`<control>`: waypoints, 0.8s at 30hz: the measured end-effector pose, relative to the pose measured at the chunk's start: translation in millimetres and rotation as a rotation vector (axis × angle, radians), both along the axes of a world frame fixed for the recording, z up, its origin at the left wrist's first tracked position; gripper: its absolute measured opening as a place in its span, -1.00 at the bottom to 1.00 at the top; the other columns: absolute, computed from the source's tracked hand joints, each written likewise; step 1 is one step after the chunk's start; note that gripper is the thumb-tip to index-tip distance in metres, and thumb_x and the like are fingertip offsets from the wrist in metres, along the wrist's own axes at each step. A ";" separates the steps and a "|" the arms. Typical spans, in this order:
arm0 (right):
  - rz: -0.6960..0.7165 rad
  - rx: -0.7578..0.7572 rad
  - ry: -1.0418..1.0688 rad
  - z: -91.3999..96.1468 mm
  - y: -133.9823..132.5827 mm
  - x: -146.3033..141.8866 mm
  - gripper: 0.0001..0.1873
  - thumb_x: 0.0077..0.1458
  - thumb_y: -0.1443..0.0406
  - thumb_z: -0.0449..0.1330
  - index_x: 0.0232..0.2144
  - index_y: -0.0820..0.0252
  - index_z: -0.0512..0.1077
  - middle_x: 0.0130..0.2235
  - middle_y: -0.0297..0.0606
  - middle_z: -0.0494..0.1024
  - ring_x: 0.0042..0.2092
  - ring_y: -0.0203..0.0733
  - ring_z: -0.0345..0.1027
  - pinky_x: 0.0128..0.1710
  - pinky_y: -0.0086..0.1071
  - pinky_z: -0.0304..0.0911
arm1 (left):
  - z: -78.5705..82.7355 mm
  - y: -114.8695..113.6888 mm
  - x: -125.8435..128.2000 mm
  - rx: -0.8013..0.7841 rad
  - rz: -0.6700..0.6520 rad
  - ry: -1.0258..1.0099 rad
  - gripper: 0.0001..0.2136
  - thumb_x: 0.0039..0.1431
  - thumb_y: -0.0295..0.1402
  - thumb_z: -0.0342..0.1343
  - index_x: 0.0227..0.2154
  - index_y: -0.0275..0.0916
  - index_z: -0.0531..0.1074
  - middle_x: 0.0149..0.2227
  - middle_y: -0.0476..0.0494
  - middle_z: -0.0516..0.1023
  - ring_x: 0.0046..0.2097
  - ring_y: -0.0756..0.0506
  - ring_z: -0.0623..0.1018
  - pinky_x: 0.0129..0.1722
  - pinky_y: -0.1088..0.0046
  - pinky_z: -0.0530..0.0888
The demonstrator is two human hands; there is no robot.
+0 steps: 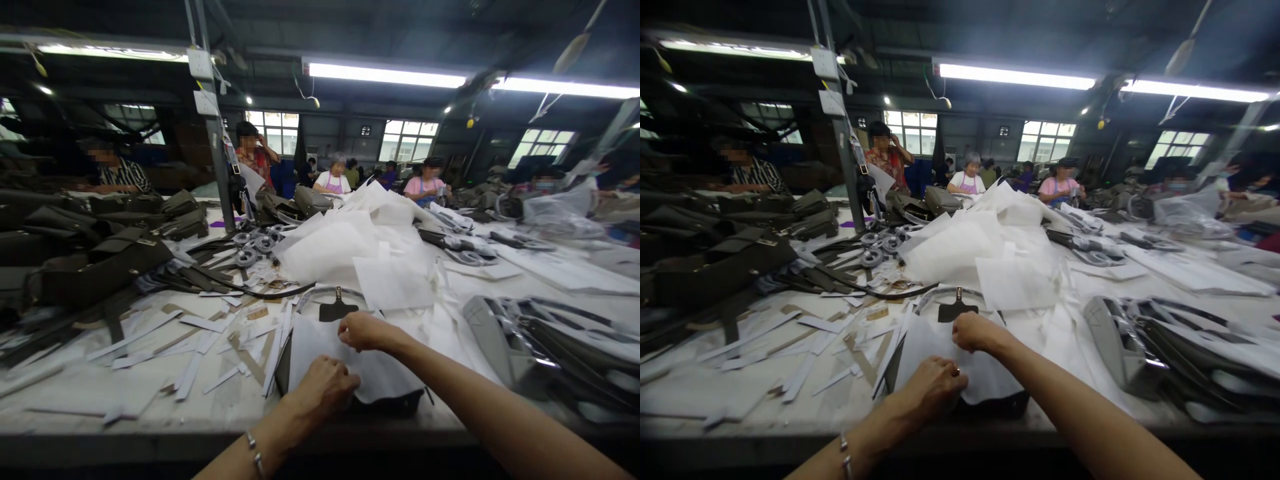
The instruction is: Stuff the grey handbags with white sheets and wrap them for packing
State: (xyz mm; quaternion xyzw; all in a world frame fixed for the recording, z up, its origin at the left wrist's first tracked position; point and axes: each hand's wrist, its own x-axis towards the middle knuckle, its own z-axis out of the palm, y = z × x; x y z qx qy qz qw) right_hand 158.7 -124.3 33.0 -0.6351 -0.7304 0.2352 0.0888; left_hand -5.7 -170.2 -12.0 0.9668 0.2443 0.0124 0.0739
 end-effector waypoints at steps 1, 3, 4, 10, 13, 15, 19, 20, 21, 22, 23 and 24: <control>-0.008 0.046 -0.016 2.2 5.5 -2.8 -0.84 -0.03 0.40 0.20 -0.43 0.15 0.60 -0.47 -0.25 0.59 -0.37 -0.17 0.48 -0.33 -0.39 0.23 | 3.3 1.6 -1.4 -0.005 0.005 0.011 -0.87 0.23 -0.48 0.03 -0.25 -0.20 0.47 -0.28 -0.18 0.61 -0.23 -0.18 0.61 -0.24 0.34 0.48; -0.036 0.137 -0.043 -1.7 8.0 -7.2 -0.83 0.04 0.37 0.17 -0.39 0.15 0.59 -0.36 -0.19 0.61 -0.25 -0.11 0.47 -0.26 -0.34 0.22 | 11.0 8.6 -3.5 -0.020 0.029 0.021 -0.86 0.19 -0.46 0.04 -0.25 -0.17 0.47 -0.34 -0.13 0.61 -0.29 -0.17 0.62 -0.30 0.39 0.47; -0.045 0.172 -0.054 -7.6 5.1 -8.3 -0.82 0.07 0.37 0.16 -0.37 0.16 0.58 -0.32 -0.17 0.61 -0.21 -0.10 0.46 -0.22 -0.33 0.22 | 15.0 13.8 -3.1 -0.028 0.045 0.019 -0.85 0.18 -0.44 0.05 -0.24 -0.15 0.48 -0.34 -0.11 0.61 -0.29 -0.17 0.62 -0.32 0.40 0.47; -0.044 0.326 -0.082 -52.9 -23.5 0.8 -0.78 0.18 0.43 0.07 -0.32 0.23 0.53 -0.21 -0.16 0.55 -0.10 -0.15 0.35 -0.06 -0.37 0.16 | 20.0 45.3 24.6 -0.030 0.308 -0.015 -0.80 0.25 -0.43 -0.05 -0.17 -0.29 0.45 -0.24 -0.28 0.62 -0.22 -0.22 0.62 -0.28 0.33 0.49; -0.070 0.350 -0.085 -60.8 -20.7 5.6 -0.72 0.19 0.46 0.02 -0.37 0.22 0.52 -0.27 -0.18 0.55 -0.15 -0.14 0.36 -0.11 -0.36 0.18 | 7.3 44.1 35.1 -0.003 0.403 -0.041 -0.72 0.27 -0.55 -0.14 -0.07 -0.35 0.41 -0.21 -0.31 0.60 -0.20 -0.21 0.60 -0.22 0.27 0.49; -0.088 0.358 -0.078 -62.8 -16.2 6.8 -0.70 0.22 0.46 0.00 -0.35 0.20 0.53 -0.27 -0.19 0.55 -0.15 -0.14 0.37 -0.11 -0.37 0.18 | -1.7 39.4 34.3 0.027 0.412 -0.074 -0.71 0.28 -0.55 -0.13 -0.04 -0.30 0.40 -0.13 -0.27 0.57 -0.09 -0.21 0.56 -0.09 0.23 0.46; -0.116 0.369 -0.091 -66.5 -12.5 6.8 -0.71 0.29 0.39 -0.01 -0.29 0.15 0.52 -0.20 -0.20 0.55 -0.10 -0.13 0.37 -0.08 -0.35 0.16 | -14.0 36.7 26.6 0.080 0.446 -0.132 -0.78 0.33 -0.43 -0.08 -0.08 -0.23 0.43 -0.08 -0.22 0.51 0.01 -0.23 0.47 0.05 0.12 0.37; -0.122 0.366 -0.103 -67.4 -12.3 6.8 -0.71 0.30 0.37 -0.02 -0.30 0.15 0.51 -0.21 -0.20 0.56 -0.11 -0.12 0.37 -0.08 -0.34 0.16 | -16.2 37.8 25.5 0.082 0.460 -0.142 -0.79 0.33 -0.41 -0.05 -0.07 -0.23 0.43 -0.08 -0.21 0.51 0.01 -0.23 0.46 0.06 0.11 0.36; -0.128 0.361 -0.116 -68.3 -11.9 6.9 -0.70 0.31 0.37 -0.02 -0.32 0.15 0.50 -0.22 -0.20 0.56 -0.12 -0.12 0.38 -0.09 -0.34 0.16 | -18.2 39.3 24.9 0.080 0.472 -0.151 -0.80 0.33 -0.39 -0.03 -0.08 -0.22 0.43 -0.08 -0.21 0.50 0.02 -0.22 0.46 0.09 0.09 0.33; -0.136 0.355 -0.128 -69.1 -11.0 7.2 -0.70 0.32 0.36 -0.03 -0.33 0.15 0.49 -0.23 -0.20 0.56 -0.12 -0.11 0.38 -0.10 -0.33 0.16 | -19.9 40.8 24.7 0.078 0.482 -0.157 -0.81 0.32 -0.38 -0.02 -0.08 -0.22 0.43 -0.07 -0.21 0.49 0.03 -0.22 0.45 0.13 0.07 0.30; -0.147 0.348 -0.138 -69.9 -9.5 7.8 -0.71 0.32 0.34 -0.03 -0.33 0.15 0.48 -0.24 -0.20 0.56 -0.13 -0.11 0.39 -0.11 -0.33 0.15 | -21.2 42.4 24.5 0.073 0.487 -0.161 -0.81 0.32 -0.36 -0.01 -0.08 -0.22 0.43 -0.06 -0.20 0.49 0.04 -0.22 0.44 0.16 0.04 0.26; -0.165 0.341 -0.146 -70.6 -7.5 8.7 -0.71 0.33 0.33 -0.03 -0.33 0.15 0.47 -0.24 -0.19 0.57 -0.13 -0.11 0.40 -0.13 -0.34 0.15 | -21.9 43.9 24.3 0.068 0.485 -0.162 -0.82 0.32 -0.35 0.00 -0.10 -0.21 0.44 -0.07 -0.19 0.49 0.04 -0.21 0.44 0.17 0.02 0.23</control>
